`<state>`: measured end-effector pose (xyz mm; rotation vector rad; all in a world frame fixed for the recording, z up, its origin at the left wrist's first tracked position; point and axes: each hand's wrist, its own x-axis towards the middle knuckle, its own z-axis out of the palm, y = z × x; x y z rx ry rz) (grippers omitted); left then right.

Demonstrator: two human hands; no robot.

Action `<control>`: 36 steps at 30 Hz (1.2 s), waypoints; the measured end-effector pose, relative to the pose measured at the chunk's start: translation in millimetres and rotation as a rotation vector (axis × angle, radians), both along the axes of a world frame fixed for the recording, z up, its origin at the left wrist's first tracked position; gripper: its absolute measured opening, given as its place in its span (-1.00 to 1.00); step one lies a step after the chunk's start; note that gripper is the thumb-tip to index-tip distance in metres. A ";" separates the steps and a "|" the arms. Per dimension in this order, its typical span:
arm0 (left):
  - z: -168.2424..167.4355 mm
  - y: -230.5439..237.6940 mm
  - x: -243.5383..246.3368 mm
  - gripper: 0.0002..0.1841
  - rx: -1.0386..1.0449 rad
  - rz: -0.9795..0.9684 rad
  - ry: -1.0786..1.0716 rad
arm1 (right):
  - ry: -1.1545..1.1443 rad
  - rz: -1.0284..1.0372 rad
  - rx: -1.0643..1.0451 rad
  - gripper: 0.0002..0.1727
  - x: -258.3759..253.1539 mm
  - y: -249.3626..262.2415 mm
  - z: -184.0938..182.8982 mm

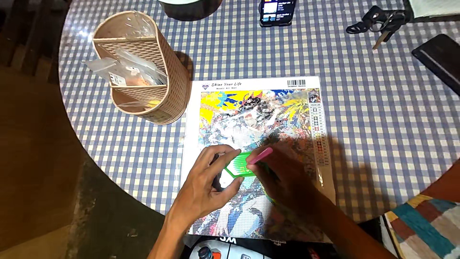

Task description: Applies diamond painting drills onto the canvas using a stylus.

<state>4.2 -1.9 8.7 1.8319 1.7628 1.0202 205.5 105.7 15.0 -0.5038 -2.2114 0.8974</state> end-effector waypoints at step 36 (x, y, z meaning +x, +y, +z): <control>1.8 1.5 -0.8 -0.46 -0.004 -0.037 -0.090 | 0.250 -0.059 -0.480 -0.85 -16.3 17.6 49.5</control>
